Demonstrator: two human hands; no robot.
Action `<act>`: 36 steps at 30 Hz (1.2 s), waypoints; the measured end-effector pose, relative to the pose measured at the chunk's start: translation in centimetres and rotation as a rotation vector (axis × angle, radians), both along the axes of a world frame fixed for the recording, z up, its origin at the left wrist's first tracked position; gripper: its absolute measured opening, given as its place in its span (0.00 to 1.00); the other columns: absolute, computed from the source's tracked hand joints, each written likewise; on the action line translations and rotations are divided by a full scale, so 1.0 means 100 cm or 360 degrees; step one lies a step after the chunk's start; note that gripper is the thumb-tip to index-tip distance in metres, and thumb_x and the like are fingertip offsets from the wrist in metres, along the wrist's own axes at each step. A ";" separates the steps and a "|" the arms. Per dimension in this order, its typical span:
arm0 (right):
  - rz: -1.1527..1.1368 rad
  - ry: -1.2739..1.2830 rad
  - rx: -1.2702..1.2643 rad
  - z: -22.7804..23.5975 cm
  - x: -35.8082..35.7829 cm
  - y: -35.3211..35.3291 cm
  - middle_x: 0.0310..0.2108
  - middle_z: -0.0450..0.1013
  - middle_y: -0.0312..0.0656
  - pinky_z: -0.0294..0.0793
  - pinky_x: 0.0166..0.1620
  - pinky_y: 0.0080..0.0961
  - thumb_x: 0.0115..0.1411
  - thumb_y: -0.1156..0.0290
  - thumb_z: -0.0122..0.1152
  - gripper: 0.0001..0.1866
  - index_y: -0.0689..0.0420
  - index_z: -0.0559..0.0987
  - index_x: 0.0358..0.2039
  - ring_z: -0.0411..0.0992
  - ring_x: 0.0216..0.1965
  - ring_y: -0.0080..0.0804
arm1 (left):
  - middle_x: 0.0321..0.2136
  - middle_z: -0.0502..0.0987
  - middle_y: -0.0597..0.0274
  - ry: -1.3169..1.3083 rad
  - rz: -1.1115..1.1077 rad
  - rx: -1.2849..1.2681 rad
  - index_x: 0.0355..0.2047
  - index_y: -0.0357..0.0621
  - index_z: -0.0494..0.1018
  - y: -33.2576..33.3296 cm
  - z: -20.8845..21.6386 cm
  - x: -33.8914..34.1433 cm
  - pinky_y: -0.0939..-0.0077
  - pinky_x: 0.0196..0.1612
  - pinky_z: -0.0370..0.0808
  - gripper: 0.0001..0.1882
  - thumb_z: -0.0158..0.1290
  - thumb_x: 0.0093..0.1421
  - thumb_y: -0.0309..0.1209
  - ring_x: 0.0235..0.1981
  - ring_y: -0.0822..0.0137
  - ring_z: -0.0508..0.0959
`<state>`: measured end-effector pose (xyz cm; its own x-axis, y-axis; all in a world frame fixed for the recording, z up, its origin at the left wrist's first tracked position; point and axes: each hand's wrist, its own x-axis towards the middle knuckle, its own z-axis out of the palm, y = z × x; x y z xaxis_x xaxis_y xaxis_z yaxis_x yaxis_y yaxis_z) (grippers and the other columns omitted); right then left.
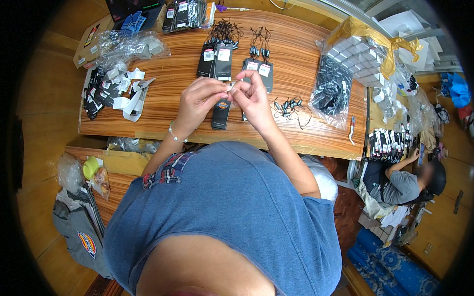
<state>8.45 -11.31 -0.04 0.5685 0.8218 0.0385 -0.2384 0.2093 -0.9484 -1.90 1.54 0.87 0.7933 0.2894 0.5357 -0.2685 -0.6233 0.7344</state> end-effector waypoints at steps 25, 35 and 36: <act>0.0506 0.0517 -0.0390 -0.006 0.011 -0.011 0.26 0.72 0.44 0.73 0.34 0.21 0.61 0.73 0.42 0.05 0.58 0.66 0.36 0.73 0.28 0.29 | 0.28 0.75 0.76 -0.0068 -0.0123 0.1033 0.26 0.54 0.76 0.016 0.007 0.004 0.64 0.48 0.63 0.07 0.52 0.45 0.30 0.37 0.72 0.72; -0.0104 -0.0541 -0.0609 -0.025 0.014 -0.008 0.28 0.70 0.40 0.66 0.35 0.18 0.64 0.70 0.39 0.05 0.57 0.64 0.33 0.67 0.30 0.23 | 0.27 0.76 0.73 0.0016 -0.0156 0.0976 0.26 0.51 0.76 0.014 -0.003 0.005 0.68 0.47 0.65 0.06 0.52 0.46 0.28 0.34 0.73 0.73; -0.0250 -0.0703 -0.0572 -0.032 0.017 -0.009 0.30 0.70 0.40 0.65 0.36 0.18 0.64 0.70 0.39 0.06 0.57 0.64 0.33 0.66 0.31 0.23 | 0.27 0.76 0.72 0.0013 -0.0119 0.0918 0.26 0.50 0.76 0.014 -0.003 0.006 0.69 0.45 0.66 0.05 0.53 0.46 0.28 0.33 0.72 0.74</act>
<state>10.18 -12.23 -3.24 0.6780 0.7343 0.0339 0.2030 -0.1428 -0.9687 -1.33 2.90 0.56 0.8052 -0.1041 0.5838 -0.3226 -0.9029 0.2840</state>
